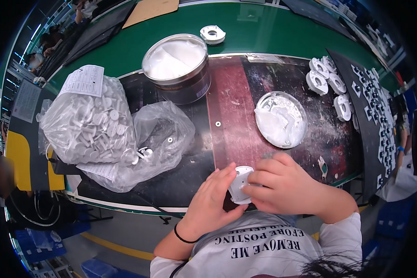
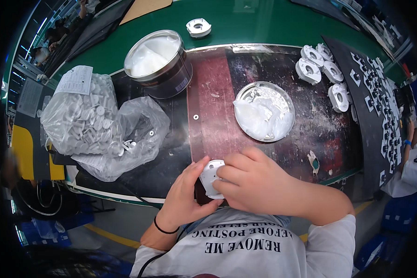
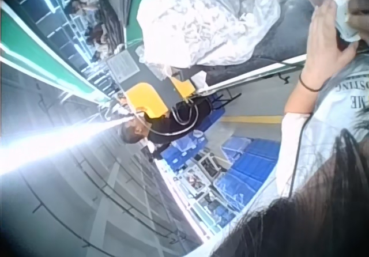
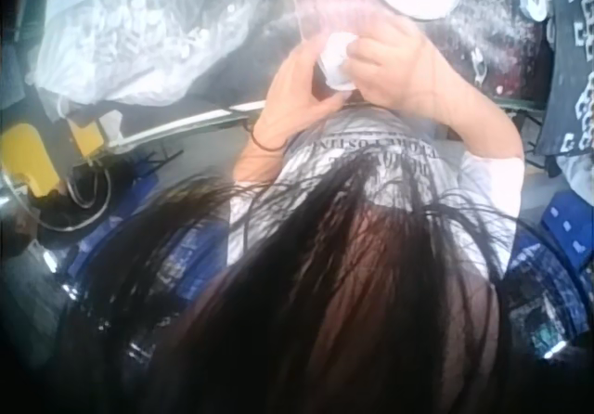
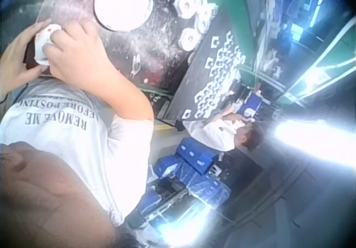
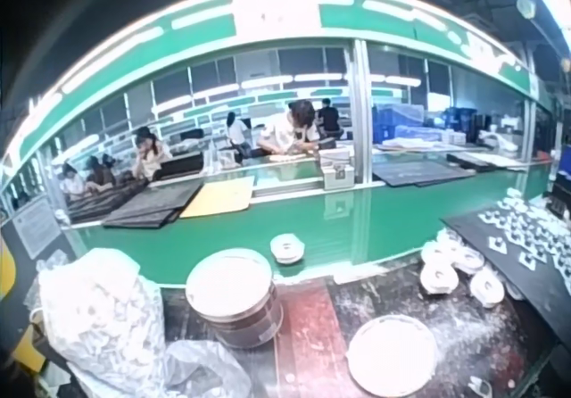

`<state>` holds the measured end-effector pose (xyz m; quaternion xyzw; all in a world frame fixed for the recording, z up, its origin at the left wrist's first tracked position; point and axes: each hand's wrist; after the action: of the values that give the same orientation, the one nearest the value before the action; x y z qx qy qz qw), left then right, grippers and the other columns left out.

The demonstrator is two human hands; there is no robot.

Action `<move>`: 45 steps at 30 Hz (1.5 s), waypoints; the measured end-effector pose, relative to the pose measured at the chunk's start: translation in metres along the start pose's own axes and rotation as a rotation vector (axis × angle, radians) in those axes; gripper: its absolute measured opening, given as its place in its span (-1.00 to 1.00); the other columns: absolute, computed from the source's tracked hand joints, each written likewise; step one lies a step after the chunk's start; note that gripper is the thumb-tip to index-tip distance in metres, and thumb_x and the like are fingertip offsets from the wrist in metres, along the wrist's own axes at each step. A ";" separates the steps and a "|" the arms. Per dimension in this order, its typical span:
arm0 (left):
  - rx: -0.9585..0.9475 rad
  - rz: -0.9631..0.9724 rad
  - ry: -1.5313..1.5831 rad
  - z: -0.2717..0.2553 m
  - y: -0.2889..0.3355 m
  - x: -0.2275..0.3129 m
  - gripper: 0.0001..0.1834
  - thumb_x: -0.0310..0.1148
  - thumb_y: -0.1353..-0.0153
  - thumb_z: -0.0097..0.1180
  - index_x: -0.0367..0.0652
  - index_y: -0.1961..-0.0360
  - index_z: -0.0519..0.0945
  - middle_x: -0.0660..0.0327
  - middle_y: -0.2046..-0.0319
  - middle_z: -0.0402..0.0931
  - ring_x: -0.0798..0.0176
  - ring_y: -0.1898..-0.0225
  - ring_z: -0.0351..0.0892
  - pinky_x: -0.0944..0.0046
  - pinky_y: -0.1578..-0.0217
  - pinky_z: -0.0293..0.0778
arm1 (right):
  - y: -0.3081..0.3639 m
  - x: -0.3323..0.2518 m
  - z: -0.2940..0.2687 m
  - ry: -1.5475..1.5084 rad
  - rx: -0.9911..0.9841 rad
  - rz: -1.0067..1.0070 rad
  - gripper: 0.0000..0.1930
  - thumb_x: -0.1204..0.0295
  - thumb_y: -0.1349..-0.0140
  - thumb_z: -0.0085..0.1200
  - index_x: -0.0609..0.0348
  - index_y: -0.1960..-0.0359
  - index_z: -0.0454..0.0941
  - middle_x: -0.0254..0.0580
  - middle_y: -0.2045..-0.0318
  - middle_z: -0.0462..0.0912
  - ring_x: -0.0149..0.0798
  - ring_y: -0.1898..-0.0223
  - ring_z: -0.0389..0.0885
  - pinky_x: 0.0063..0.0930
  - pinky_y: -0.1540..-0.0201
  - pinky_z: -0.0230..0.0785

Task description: The person repeatedly picks up small white plastic components from a bag and a tray, applies a white substance to them, and inserts them into larger white plastic housings. The person then places the assembled units onto a black tray on the table.

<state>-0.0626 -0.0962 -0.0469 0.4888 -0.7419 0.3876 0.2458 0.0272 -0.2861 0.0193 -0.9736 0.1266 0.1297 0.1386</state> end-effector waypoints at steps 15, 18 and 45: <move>-0.022 0.019 0.073 -0.007 -0.003 -0.003 -0.24 -0.34 0.11 0.36 -0.23 -0.08 0.17 -0.29 -0.18 0.13 -0.33 -0.09 0.30 -0.11 -0.11 0.25 | -0.235 0.241 0.023 -0.023 0.345 0.726 -0.21 0.04 0.07 0.24 -0.06 -0.24 0.24 0.20 -0.32 0.01 0.13 -0.25 0.21 -0.22 -0.25 0.15; -0.048 -0.012 0.078 -0.008 -0.002 -0.002 -0.36 -0.31 0.10 0.35 -0.25 0.04 0.27 -0.28 -0.18 0.14 -0.33 -0.08 0.31 -0.11 -0.11 0.26 | -0.251 0.256 0.039 0.007 0.132 0.667 -0.41 0.09 0.08 0.18 -0.02 -0.05 0.46 0.07 -0.20 0.27 0.04 -0.09 0.42 -0.22 -0.13 0.29; -0.078 -0.058 0.071 -0.008 -0.002 0.000 -0.27 -0.31 0.12 0.37 -0.21 -0.03 0.21 -0.24 -0.17 0.19 -0.26 -0.10 0.33 -0.13 -0.14 0.22 | -0.187 0.221 -0.013 0.208 -0.142 0.401 -0.59 0.21 -0.01 0.19 0.12 0.10 0.55 -0.21 -0.14 0.36 -0.08 -0.02 0.48 -0.30 -0.06 0.34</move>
<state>-0.0604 -0.0897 -0.0412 0.4859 -0.7328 0.3684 0.3020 0.2889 -0.1626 0.0118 -0.9444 0.3217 0.0624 0.0273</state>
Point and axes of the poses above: each hand's wrist, its own y-axis away from the middle knuckle, its own z-axis out of the palm, x = y × z
